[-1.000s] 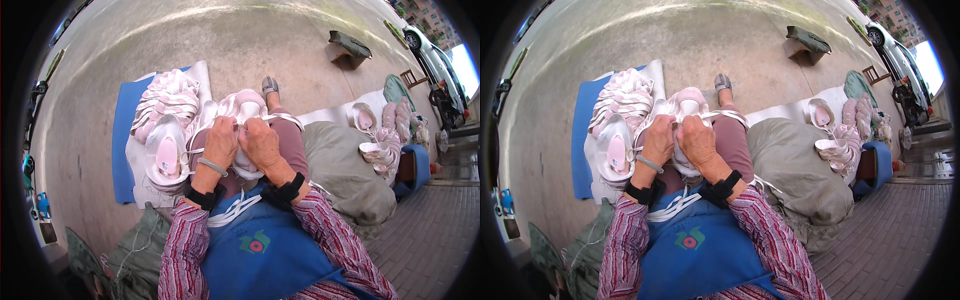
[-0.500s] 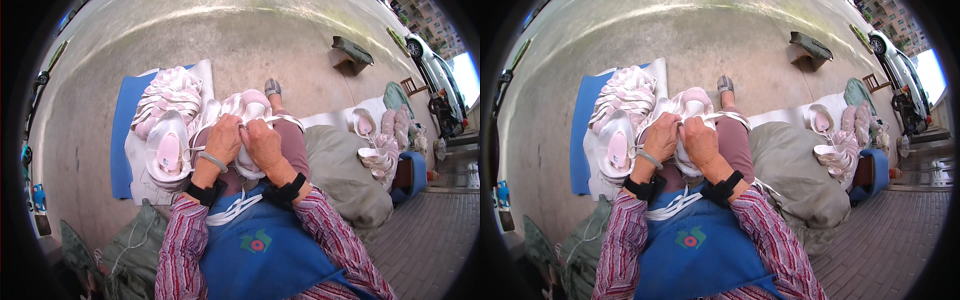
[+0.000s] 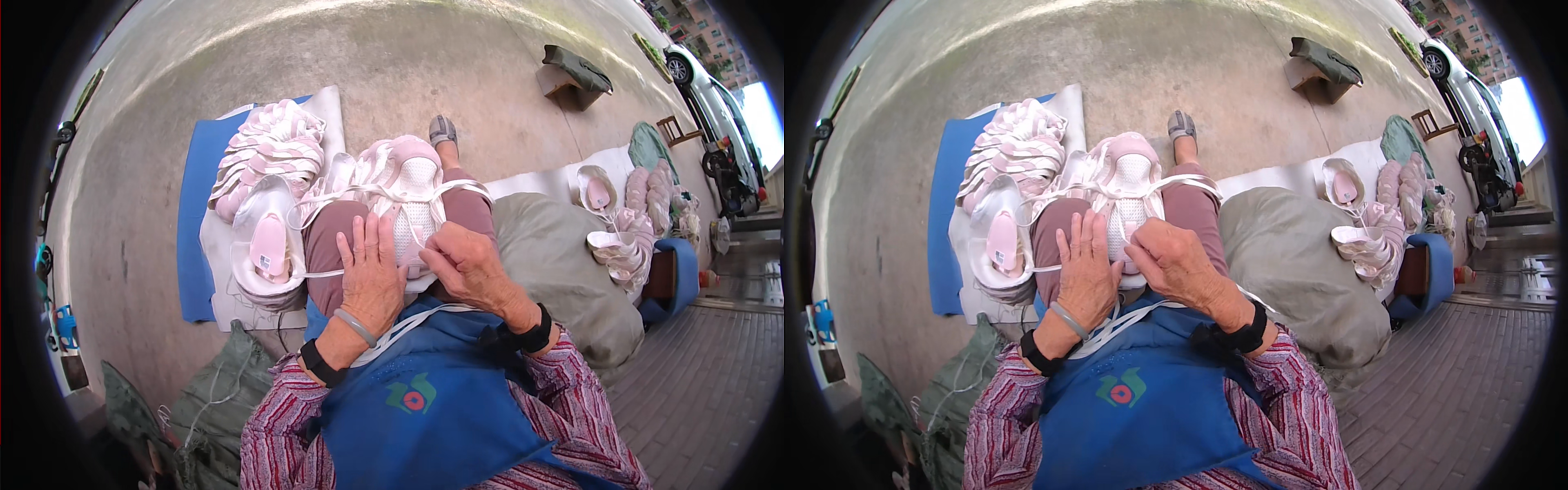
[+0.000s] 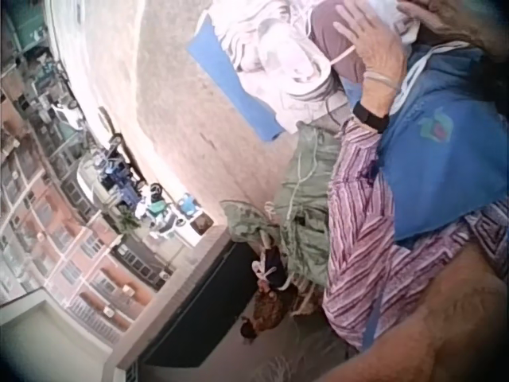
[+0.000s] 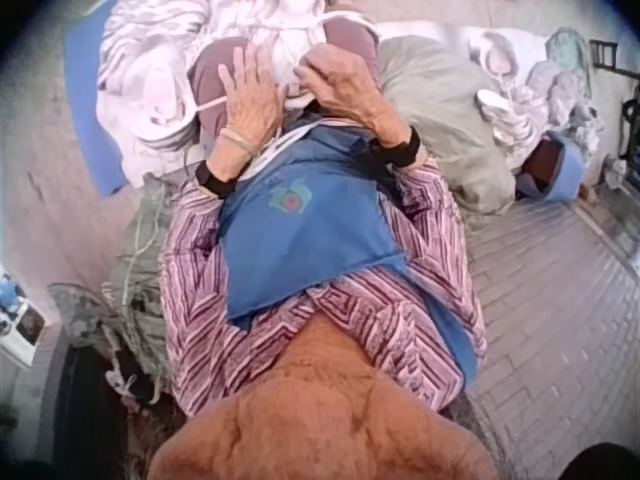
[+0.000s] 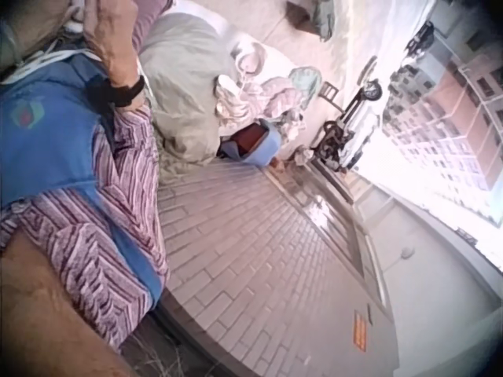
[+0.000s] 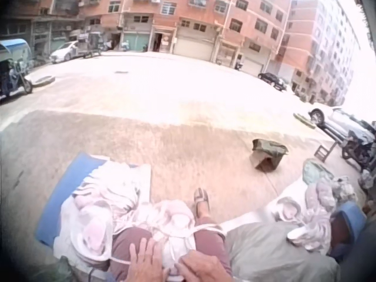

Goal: Lacing a pair of pink and white sneakers while sitting in an outdoor work area.

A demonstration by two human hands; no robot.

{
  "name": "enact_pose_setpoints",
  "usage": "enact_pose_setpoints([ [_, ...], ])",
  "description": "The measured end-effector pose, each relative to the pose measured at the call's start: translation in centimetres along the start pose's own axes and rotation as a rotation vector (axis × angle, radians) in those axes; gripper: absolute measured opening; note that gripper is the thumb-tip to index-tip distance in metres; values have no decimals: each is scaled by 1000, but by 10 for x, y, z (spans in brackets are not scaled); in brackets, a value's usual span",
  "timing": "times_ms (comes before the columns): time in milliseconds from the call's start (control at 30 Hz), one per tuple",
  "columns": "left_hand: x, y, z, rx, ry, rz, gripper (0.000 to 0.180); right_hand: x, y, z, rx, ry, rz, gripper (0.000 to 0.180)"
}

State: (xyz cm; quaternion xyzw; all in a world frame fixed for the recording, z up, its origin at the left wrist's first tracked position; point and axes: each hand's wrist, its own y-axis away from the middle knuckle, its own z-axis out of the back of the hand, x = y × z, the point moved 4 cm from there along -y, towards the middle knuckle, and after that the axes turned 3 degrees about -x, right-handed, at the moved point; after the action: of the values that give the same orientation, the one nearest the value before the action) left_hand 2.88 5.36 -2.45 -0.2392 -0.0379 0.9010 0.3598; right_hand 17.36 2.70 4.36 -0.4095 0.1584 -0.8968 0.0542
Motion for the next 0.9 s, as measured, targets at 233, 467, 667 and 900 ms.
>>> enact_pose_setpoints([
  [233,-4,-5,-14,5,10,17,83,-17,-38,-21,-240,-192,-65,11],
  [467,16,-12,48,-46,669,361,37,26,-11,49,216,-674,-301,24],
  [667,-42,-60,14,550,1721,911,51,125,49,193,593,-1440,623,11],
  [900,-37,-53,-6,559,1726,678,40,43,74,154,308,-1118,-145,30],
])
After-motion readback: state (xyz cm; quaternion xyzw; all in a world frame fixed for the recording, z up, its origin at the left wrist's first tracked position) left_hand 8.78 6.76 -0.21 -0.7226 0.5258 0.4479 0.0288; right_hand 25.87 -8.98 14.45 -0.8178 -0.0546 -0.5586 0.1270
